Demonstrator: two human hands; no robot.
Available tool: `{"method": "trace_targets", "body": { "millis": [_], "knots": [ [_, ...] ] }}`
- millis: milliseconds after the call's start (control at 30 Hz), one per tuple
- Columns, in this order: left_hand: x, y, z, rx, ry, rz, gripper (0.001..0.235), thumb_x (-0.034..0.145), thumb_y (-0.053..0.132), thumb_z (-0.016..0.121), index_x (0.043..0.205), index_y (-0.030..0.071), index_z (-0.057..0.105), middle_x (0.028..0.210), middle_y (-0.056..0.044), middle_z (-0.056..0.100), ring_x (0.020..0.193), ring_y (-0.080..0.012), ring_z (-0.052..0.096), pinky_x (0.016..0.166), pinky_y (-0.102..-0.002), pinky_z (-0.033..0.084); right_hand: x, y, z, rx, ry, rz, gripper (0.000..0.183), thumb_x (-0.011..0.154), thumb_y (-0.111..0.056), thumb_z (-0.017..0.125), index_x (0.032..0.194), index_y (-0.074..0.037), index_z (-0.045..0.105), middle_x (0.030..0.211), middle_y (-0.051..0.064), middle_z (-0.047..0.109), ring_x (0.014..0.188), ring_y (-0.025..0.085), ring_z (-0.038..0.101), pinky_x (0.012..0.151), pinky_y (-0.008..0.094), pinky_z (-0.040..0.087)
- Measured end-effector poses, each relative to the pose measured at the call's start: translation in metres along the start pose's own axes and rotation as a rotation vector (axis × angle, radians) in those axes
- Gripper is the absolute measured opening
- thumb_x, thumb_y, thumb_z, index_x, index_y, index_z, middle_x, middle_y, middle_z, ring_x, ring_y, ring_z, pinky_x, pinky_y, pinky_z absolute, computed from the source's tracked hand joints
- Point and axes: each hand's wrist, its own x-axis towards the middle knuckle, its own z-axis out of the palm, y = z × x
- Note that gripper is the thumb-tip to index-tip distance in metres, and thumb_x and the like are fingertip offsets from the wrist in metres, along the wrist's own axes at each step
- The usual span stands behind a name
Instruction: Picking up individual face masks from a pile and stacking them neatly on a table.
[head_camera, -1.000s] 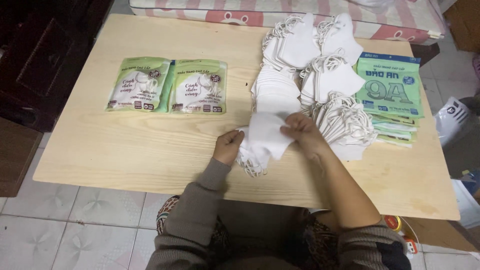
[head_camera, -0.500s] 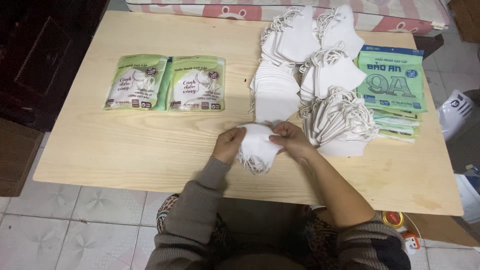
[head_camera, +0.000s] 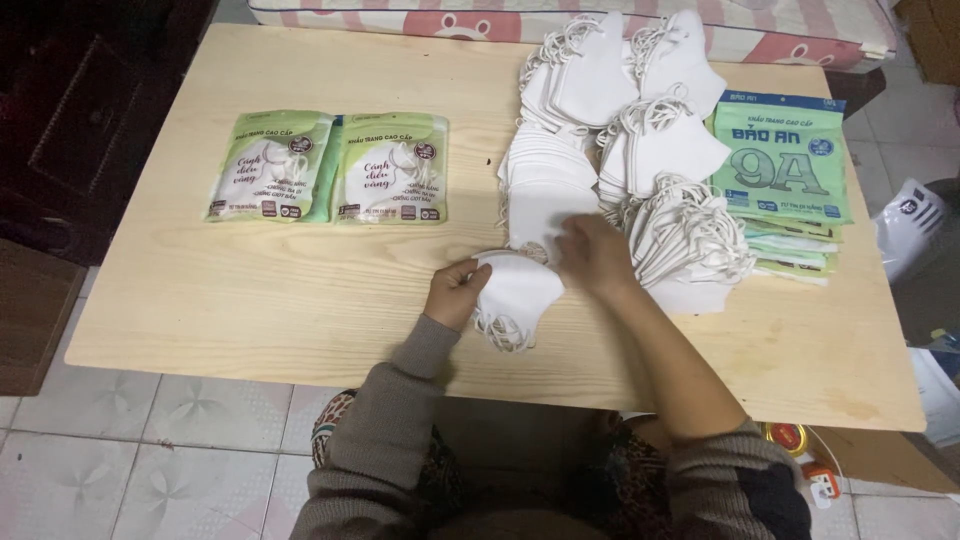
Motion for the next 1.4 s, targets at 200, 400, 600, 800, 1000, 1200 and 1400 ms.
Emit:
{"method": "trace_targets", "body": {
  "millis": [200,400,600,800,1000,1200,1400],
  "knots": [
    [0.009,-0.02,-0.007,0.024,-0.031,-0.069,0.014,0.097,0.015,0.07,0.102,0.005,0.08,0.075,-0.009,0.072,0.066,-0.0117,0.064,0.057,-0.023,0.057,0.038,0.032,0.012,-0.512,0.124,-0.214,0.069,0.081,-0.027,0.083,0.142,-0.01,0.057,0.135,0.02,0.061,0.128,0.039,0.059,0.108,0.05,0.048],
    [0.004,-0.004,-0.005,0.023,-0.022,-0.068,0.013,0.097,0.013,0.07,0.099,0.005,0.08,0.074,-0.01,0.071,0.065,-0.012,0.063,0.055,-0.024,0.055,0.049,0.046,0.026,-0.624,0.044,-0.056,0.057,0.08,-0.034,0.079,0.133,-0.017,0.064,0.127,0.009,0.063,0.116,0.033,0.064,0.092,0.048,0.056],
    [0.01,-0.017,-0.005,0.252,0.08,0.125,0.02,0.095,0.018,0.076,0.106,0.002,0.078,0.109,-0.024,0.071,0.111,-0.0318,0.066,0.089,-0.043,0.056,0.047,0.033,0.028,-0.697,0.096,-0.062,0.044,0.084,-0.03,0.078,0.124,-0.015,0.07,0.122,0.007,0.063,0.109,0.029,0.065,0.088,0.045,0.054],
    [-0.02,0.042,0.008,0.554,0.178,0.333,0.022,0.096,0.016,0.069,0.113,0.005,0.078,0.14,-0.03,0.055,0.137,-0.0535,0.043,0.116,-0.055,0.037,0.056,0.061,0.044,-0.676,0.131,-0.136,0.039,0.082,-0.031,0.077,0.116,-0.012,0.072,0.112,0.009,0.067,0.101,0.032,0.067,0.084,0.047,0.056],
    [-0.019,0.048,0.005,0.105,0.075,0.152,0.023,0.104,0.018,0.061,0.118,0.008,0.076,0.099,-0.016,0.078,0.095,-0.0166,0.069,0.082,-0.035,0.06,0.052,0.041,0.033,-0.45,0.177,-0.137,0.024,0.089,-0.024,0.074,0.107,-0.008,0.073,0.1,0.014,0.065,0.097,0.038,0.068,0.084,0.049,0.055],
    [0.007,0.013,-0.011,-0.042,0.106,0.016,0.023,0.106,0.017,0.058,0.116,0.007,0.075,0.089,-0.017,0.077,0.078,-0.0173,0.071,0.065,-0.031,0.061,0.02,0.014,-0.019,0.154,0.288,-0.088,0.013,0.1,-0.017,0.075,0.107,-0.01,0.066,0.1,0.018,0.073,0.103,0.041,0.07,0.087,0.049,0.053],
    [0.046,-0.076,-0.039,-0.097,-0.017,-0.039,0.025,0.107,0.02,0.057,0.115,0.003,0.074,0.087,-0.014,0.075,0.075,-0.0141,0.068,0.068,-0.029,0.059,-0.012,-0.036,-0.032,0.857,0.005,0.19,0.024,0.091,-0.005,0.076,0.108,-0.007,0.058,0.076,0.003,0.061,0.05,0.012,0.061,0.037,0.022,0.05]
  ]
}}
